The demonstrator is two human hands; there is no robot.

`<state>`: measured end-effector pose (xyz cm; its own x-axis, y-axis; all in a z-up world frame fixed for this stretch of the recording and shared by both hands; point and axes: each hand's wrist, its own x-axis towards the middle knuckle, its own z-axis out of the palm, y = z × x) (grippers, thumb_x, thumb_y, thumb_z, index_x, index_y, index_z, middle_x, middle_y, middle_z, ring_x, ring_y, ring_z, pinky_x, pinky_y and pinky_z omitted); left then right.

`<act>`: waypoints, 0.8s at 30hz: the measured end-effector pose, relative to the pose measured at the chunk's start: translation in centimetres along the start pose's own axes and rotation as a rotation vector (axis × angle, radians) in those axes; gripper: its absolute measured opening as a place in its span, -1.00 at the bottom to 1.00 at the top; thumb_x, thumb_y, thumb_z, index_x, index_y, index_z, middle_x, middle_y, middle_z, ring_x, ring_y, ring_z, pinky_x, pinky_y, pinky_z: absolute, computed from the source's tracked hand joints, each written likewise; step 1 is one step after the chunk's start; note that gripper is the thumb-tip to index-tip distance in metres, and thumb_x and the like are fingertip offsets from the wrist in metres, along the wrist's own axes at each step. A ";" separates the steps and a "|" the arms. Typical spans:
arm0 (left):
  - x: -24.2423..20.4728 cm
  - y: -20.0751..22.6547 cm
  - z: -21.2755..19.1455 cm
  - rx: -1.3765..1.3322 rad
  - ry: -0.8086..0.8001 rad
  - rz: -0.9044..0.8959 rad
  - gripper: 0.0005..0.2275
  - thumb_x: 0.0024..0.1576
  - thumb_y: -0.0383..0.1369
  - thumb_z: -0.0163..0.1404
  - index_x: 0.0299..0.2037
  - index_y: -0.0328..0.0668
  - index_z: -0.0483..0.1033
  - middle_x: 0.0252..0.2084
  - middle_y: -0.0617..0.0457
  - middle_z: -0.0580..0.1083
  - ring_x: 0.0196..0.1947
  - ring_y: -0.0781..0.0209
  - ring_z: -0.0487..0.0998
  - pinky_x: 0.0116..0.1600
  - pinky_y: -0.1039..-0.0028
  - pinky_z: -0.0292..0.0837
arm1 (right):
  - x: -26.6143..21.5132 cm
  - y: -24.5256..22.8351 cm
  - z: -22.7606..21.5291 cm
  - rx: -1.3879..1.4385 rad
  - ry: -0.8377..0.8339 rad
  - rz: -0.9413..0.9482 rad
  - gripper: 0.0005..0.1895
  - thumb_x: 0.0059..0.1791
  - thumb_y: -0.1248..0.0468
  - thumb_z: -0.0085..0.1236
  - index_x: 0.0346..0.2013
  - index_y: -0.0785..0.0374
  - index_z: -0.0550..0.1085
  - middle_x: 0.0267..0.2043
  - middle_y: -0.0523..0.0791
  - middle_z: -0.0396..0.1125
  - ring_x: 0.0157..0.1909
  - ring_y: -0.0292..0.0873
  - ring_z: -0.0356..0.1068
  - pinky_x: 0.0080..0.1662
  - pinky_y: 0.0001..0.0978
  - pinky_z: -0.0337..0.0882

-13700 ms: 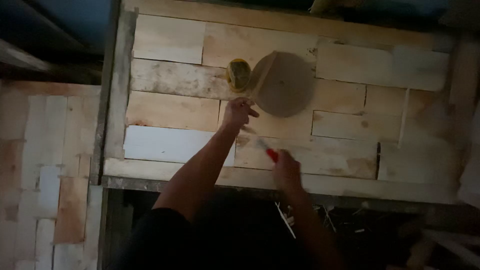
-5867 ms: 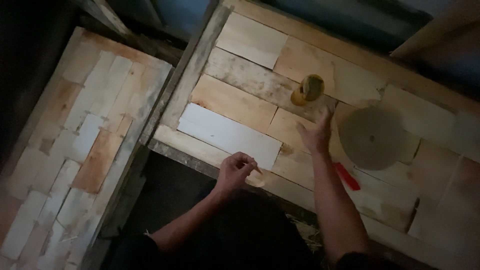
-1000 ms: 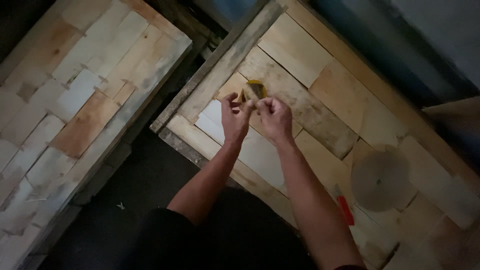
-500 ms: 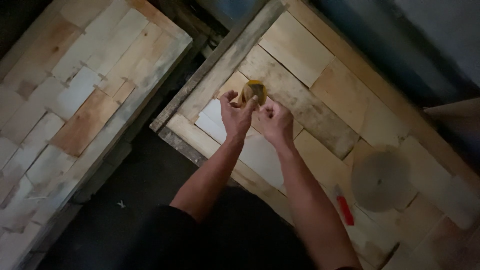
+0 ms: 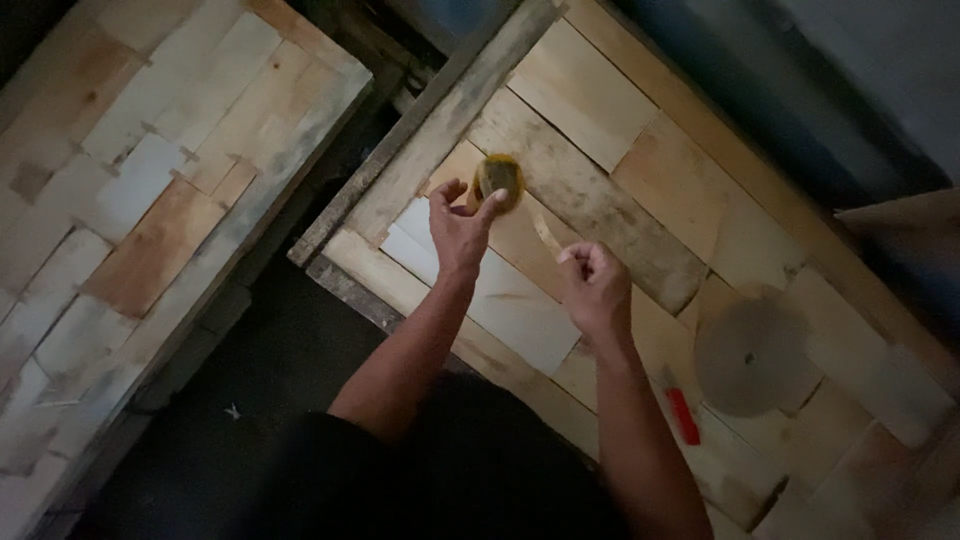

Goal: Repairing a wooden surface by applying and trimming wood veneer strips.

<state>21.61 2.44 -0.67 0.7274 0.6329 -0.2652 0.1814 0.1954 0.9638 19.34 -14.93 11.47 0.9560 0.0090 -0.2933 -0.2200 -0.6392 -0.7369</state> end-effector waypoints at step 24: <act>-8.1 7.8 -1.7 -0.473 -0.381 -0.178 -0.48 0.11 -0.55 0.15 0.29 -0.34 0.28 -0.18 0.09 0.61 -0.22 0.43 0.62 -0.14 0.64 0.55 | -2.5 1.3 -0.3 0.185 -0.072 -0.196 -0.86 0.13 0.26 0.10 -0.21 0.29 0.46 -0.40 -0.20 0.37 -0.37 -0.38 0.31 -0.29 -0.49 0.37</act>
<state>15.98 0.14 8.94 0.9136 0.2656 -0.3080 0.0726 0.6386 0.7661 16.71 -16.03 11.44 0.9690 0.1773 -0.1719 -0.0704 -0.4690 -0.8804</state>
